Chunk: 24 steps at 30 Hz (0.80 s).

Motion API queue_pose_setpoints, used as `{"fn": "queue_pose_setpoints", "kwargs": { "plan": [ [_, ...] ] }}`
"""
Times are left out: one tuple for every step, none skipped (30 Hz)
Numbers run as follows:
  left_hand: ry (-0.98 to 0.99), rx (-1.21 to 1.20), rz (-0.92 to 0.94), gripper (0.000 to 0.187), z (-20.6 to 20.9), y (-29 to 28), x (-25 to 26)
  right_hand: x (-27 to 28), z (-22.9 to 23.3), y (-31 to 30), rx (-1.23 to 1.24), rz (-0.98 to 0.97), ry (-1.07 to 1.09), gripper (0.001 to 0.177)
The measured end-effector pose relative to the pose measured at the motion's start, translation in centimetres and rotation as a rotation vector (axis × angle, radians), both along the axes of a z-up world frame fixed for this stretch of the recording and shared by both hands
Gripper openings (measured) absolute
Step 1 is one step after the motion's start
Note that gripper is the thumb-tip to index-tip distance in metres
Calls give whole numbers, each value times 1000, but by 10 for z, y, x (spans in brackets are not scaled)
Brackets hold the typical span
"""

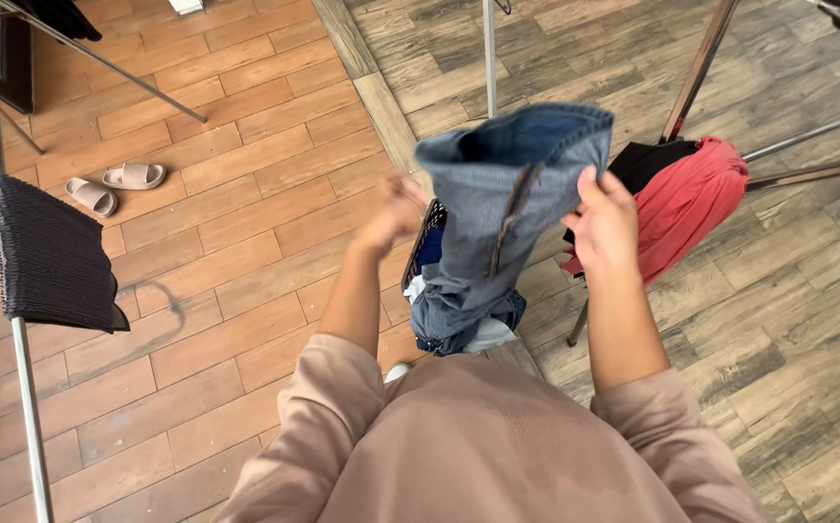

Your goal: The person folds a black garment and places it on a drying rack. They then take a pair of jeans from a laundry basket, fold them, place them on a hanger, and hang the hanger on a clothes rack. Finally, they fold a blue garment and prepare to hang it.

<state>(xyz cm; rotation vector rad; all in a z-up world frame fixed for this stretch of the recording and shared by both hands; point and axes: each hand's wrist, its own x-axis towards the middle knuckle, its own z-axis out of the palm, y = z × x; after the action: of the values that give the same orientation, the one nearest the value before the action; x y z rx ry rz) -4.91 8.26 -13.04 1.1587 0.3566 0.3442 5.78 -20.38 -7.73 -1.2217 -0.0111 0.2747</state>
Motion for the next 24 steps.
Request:
{"fn": "queue_pose_setpoints", "kwargs": {
  "plan": [
    [288,337,-265,105,5,-13,-3,-3,12,9,44,-11,10,22],
    [582,667,-537,136,7,-28,-9,-8,22,15,84,-23,28,22],
    [593,661,-546,136,-18,-48,-1,-3,14,19,80,-27,42,22],
    [555,705,-469,122,-42,-67,7,2,6,23,150,23,-11,25],
    [516,748,-392,108,-67,-86,15,7,-2,28,220,73,-64,28],
    [520,746,-399,108,-73,-84,25,12,-3,23,217,68,-58,28],
    [484,768,-189,63,-78,-83,35,16,-3,18,313,223,-233,43],
    [448,782,18,40,-85,-83,45,20,-3,12,405,373,-410,60],
    [451,779,9,40,-60,-82,47,16,-15,1,400,367,-405,60],
    [345,736,86,33,-32,-77,53,15,-25,-6,56,280,-473,35],
    [239,692,162,30,-3,-72,59,13,-34,-12,-288,188,-529,28],
    [233,692,165,30,20,-75,65,3,-72,-12,-288,187,-535,28],
    [84,559,68,26,43,-78,71,-6,-111,-12,-504,365,-286,81],
    [-57,423,-33,23,63,-81,72,-21,-151,-11,-710,538,-20,142],
    [-56,423,-34,23,74,-86,77,-30,-170,4,-710,537,-18,142],
    [-131,506,-142,30,84,-92,82,-39,-188,17,-666,445,53,98],
    [-208,588,-250,38,95,-98,88,-48,-206,30,-621,353,123,66],
    [-208,587,-248,38,96,-98,87,-41,-201,35,-622,355,123,66],
    [-197,655,-382,47,98,-98,85,-34,-197,40,-476,292,256,57],
    [-181,725,-519,56,100,-96,83,-30,-192,48,-324,227,390,50],
    [-177,727,-519,56,87,-83,72,-29,-187,46,-321,230,392,50],
    [-18,967,-555,77,77,-71,65,-22,-179,44,-230,171,362,36],
    [149,1202,-584,99,66,-59,58,-15,-171,42,-139,113,331,26],
    [149,1202,-580,99,47,-51,42,-12,-138,45,-140,116,329,26]
  ]
}}
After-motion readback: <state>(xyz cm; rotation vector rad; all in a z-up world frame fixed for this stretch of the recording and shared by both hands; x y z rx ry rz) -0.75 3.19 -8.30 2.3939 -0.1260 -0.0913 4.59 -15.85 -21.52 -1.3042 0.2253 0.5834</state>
